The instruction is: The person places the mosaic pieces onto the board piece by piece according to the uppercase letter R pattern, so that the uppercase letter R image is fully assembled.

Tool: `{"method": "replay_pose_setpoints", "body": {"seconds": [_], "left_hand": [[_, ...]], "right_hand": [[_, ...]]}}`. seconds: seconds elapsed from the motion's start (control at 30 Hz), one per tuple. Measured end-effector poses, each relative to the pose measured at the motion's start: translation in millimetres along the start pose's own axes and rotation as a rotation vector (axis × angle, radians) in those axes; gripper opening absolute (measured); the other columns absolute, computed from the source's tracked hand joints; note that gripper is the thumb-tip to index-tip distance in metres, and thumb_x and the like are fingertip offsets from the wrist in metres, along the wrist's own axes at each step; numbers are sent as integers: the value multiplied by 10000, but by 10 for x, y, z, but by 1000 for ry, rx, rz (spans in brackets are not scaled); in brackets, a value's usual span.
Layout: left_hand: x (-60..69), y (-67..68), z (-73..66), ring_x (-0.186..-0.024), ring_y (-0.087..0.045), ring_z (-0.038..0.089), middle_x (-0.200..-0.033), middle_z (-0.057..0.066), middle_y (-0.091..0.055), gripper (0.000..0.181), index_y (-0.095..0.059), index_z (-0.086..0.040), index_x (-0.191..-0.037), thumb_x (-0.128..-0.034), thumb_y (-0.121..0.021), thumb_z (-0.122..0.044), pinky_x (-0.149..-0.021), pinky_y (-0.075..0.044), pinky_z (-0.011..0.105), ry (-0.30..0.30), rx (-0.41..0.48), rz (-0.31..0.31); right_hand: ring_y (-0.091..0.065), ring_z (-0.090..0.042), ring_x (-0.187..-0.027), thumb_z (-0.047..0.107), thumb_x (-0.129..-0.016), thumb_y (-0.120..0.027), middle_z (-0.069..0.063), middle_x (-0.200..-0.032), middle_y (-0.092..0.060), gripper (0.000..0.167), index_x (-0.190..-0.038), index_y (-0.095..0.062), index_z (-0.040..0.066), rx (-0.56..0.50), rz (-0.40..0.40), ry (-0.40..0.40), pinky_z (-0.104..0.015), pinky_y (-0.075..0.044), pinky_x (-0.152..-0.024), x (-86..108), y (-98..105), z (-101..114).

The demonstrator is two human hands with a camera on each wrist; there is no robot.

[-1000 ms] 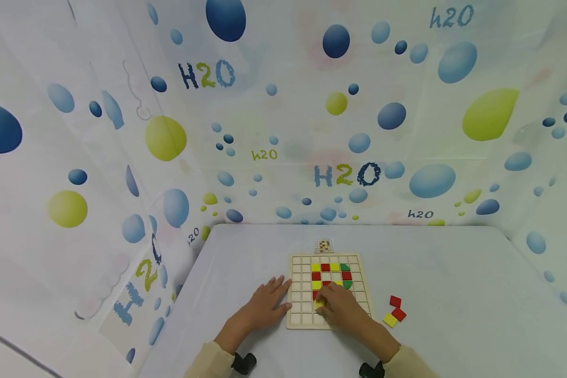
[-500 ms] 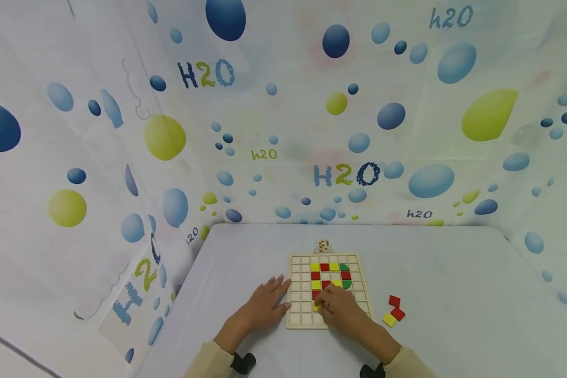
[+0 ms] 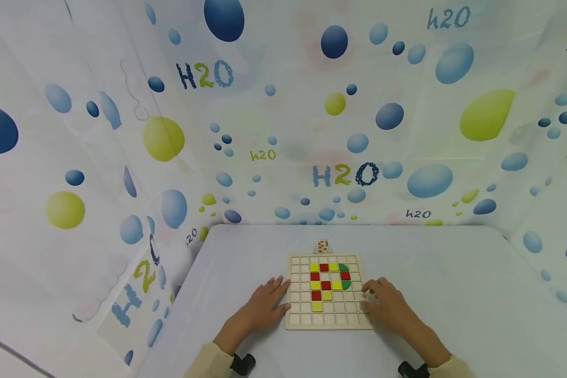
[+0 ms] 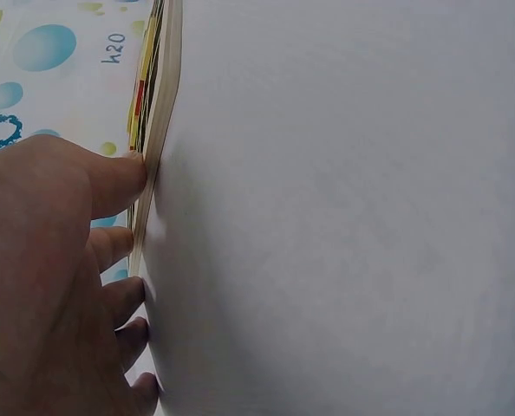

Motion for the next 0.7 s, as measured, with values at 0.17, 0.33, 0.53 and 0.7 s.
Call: {"method": "replay_pose_setpoints", "body": {"seconds": [0.17, 0.33, 0.53, 0.7], "left_hand": [[12, 21, 4, -1589, -285, 399, -1715, 155, -326, 669, -367, -131, -1650, -1081, -570, -418, -1251, -260, 646, -10, 28, -2], [31, 25, -3, -1589, -286, 397, -1715, 154, -324, 668, -366, -134, -1651, -1081, -571, -416, -1252, -261, 644, -11, 34, -4], [26, 22, 5, -1596, -272, 394, -1721, 149, -313, 677, -352, -139, -1658, -1082, -559, -430, -1258, -246, 644, -5, 28, -4], [25, 3, 10, -1599, -266, 389, -1725, 144, -306, 680, -346, -142, -1661, -1083, -554, -435, -1261, -242, 642, -1, 27, -2]], "right_hand": [[-569, -299, -966, 220, -899, -842, -172, -1082, -599, 426, -1180, -623, -13, 17, 26, -103, -481, -541, -804, 49, 263, -479], [-582, -265, -935, 168, -937, -800, -143, -1025, -614, 294, -1107, -654, -22, -38, 47, -115, -472, -577, -822, 48, 306, -728], [-585, -252, -962, 130, -952, -766, -127, -1053, -616, 262, -1149, -660, -6, -76, 47, -96, -446, -590, -852, -18, 290, -740], [-579, -235, -955, 75, -940, -768, -124, -1058, -607, 271, -1173, -666, -15, -88, 41, -54, -416, -584, -843, -67, 213, -698]]}}
Point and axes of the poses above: each hand's wrist, its own x-axis away from the middle knuckle, its own y-axis out of the back of the hand, z = x × y, the point moved 9 cm from there along -x, towards the middle knuckle
